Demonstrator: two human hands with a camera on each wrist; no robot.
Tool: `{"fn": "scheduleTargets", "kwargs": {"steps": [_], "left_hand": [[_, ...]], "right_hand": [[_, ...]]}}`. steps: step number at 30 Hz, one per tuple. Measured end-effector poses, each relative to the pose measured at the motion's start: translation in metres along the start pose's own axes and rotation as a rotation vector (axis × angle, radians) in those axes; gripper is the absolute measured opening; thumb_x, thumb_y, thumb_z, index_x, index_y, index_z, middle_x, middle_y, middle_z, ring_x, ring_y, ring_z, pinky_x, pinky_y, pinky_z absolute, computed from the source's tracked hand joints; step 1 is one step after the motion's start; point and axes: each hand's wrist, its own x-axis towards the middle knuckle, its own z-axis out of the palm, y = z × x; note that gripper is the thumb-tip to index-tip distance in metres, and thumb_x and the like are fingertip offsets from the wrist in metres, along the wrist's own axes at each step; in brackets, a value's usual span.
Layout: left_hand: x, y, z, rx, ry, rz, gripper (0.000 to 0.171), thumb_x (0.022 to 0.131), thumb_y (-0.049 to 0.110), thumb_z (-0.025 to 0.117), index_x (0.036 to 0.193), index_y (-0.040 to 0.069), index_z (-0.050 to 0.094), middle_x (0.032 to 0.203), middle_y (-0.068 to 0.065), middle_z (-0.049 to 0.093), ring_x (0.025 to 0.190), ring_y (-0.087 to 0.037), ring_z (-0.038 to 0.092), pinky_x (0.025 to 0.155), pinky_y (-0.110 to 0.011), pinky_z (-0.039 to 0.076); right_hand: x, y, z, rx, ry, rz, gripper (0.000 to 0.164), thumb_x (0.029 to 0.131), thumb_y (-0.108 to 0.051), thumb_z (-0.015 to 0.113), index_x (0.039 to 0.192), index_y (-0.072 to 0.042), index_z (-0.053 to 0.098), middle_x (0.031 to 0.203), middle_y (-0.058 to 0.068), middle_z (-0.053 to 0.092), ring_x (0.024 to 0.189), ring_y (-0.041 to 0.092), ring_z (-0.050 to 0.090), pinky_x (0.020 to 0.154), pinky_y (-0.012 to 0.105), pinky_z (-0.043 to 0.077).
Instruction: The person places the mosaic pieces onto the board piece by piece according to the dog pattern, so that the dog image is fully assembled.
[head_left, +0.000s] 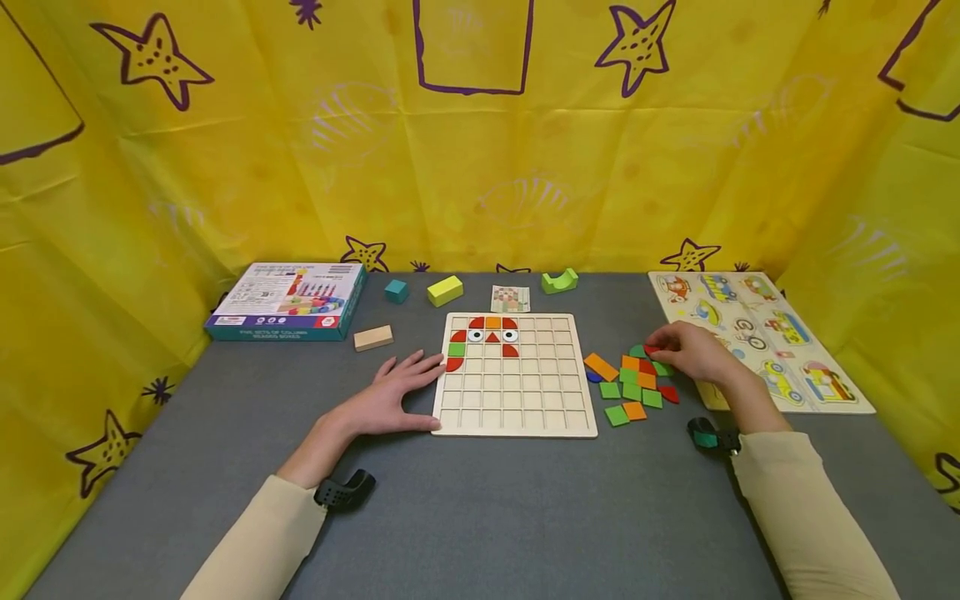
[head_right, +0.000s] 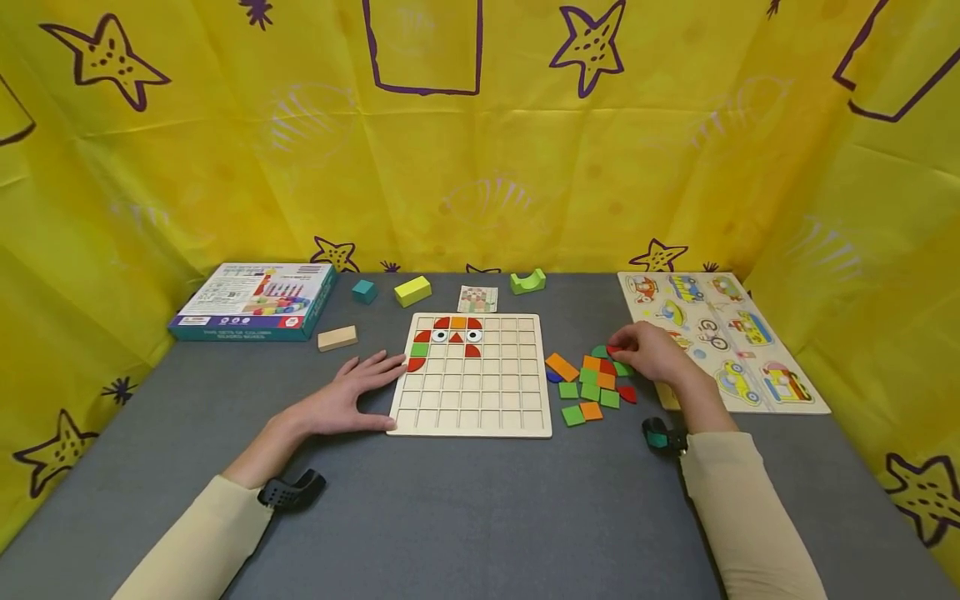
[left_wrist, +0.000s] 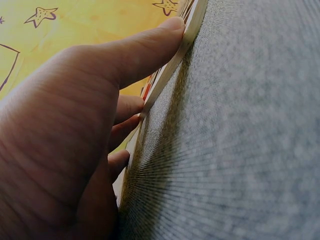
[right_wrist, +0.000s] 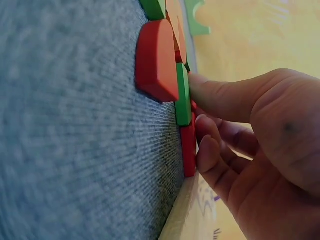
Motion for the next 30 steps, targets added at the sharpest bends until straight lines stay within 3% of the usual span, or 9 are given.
{"fn": "scheduleTargets", "kwargs": {"steps": [11,19,30], "left_hand": [[0.000,0.000,0.000,0.000,-0.007,-0.009,0.093,0.085,0.058,0.073,0.159,0.017,0.034,0.167,0.002,0.019,0.154,-0.031,0.004,0.116,-0.061,-0.004],[0.001,0.001,0.000,0.004,0.011,0.003,0.093,0.085,0.057,0.074,0.158,0.016,0.035,0.166,0.001,0.023,0.153,-0.031,0.007,0.117,-0.061,-0.002],[0.000,0.002,0.000,0.008,0.003,-0.006,0.093,0.085,0.058,0.073,0.159,0.017,0.034,0.167,0.001,0.021,0.154,-0.030,0.006,0.117,-0.061,-0.002]], "right_hand": [[-0.004,-0.005,0.003,0.027,0.040,0.003,0.015,0.097,-0.009,0.069,0.107,0.001,0.067,0.095,0.009,0.066,0.085,0.025,0.057,0.076,0.038,0.047],[-0.007,-0.012,0.002,0.133,0.078,-0.017,0.012,0.101,-0.009,0.063,0.109,0.001,0.063,0.098,0.014,0.065,0.079,0.026,0.060,0.062,0.032,0.050],[-0.002,-0.019,0.008,0.157,0.150,-0.026,0.029,0.102,-0.011,0.061,0.124,0.007,0.057,0.107,0.019,0.066,0.089,0.030,0.061,0.075,0.031,0.050]]}}
